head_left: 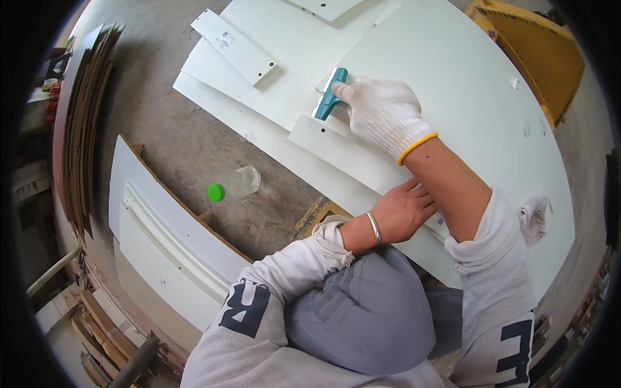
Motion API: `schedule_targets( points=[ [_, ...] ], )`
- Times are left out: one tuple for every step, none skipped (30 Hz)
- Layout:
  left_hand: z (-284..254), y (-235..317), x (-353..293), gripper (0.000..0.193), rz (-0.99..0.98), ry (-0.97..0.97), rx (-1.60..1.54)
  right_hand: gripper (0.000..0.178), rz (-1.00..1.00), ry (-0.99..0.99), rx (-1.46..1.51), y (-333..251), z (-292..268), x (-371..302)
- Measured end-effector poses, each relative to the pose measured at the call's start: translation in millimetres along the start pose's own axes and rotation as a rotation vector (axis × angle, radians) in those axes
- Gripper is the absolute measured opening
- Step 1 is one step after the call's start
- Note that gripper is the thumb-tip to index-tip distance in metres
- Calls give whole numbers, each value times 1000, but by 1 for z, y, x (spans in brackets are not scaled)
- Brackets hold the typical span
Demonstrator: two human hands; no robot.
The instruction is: The person is cleaning white panels using a cloth and a scraper. They wipe the surface of each panel, scrape off residue, and stack the cleaned panels.
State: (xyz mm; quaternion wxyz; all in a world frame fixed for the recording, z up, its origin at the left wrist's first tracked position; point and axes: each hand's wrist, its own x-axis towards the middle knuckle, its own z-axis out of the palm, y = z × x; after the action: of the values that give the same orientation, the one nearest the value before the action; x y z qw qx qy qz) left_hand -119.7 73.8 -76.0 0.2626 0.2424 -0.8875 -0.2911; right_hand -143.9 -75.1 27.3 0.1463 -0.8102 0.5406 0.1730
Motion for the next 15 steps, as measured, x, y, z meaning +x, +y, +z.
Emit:
schedule_targets(
  points=[
    [1, 1, 0, 36, -9, 7, -12, 42, 8, -3, 19, -2, -1, 2],
    [2, 1, -1, 34, -18, 13, -24, 41, 16, -6, 38, -4, -2, 3],
    [3, 2, -2, 33, -27, 20, -36, 41, 25, -8, 57, -6, -2, 4],
    [4, 2, -2, 32, -39, 9, -38, 41, 23, 7, 46, -6, -1, 6],
    [5, 3, -4, 32, -50, -2, -39, 41, 22, 22, 35, -7, 3, 9],
    [7, 3, -5, 31, -61, -14, -41, 41, 22, 38, 23, -8, 7, 13],
    [11, 2, -6, 31, -91, -33, -38, 41, 19, 39, 14, -9, 12, 17],
    [14, 1, -7, 31, -113, -53, -33, 41, 22, 45, 4, -12, 13, 23],
    [17, 1, -7, 31, -134, -73, -28, 42, 27, 51, -5, -14, 14, 28],
    [18, 1, -6, 32, -140, 14, -97, 42, 11, 42, 7, -17, 12, 34],
    [18, 3, -4, 33, -139, 95, -169, 42, 5, 33, 22, -19, 9, 39],
    [18, 4, -3, 35, -136, 174, -244, 42, 0, 26, 36, -20, 5, 42],
    [16, 5, -7, 45, -237, 91, -427, 42, -65, 102, 156, -28, -4, 33],
    [18, 1, -5, 50, -146, 79, -276, 42, -141, 261, 243, -40, 1, 26],
    [21, -4, -1, 55, -53, 67, -126, 42, -217, 422, 329, -55, 8, 17]
  ],
)
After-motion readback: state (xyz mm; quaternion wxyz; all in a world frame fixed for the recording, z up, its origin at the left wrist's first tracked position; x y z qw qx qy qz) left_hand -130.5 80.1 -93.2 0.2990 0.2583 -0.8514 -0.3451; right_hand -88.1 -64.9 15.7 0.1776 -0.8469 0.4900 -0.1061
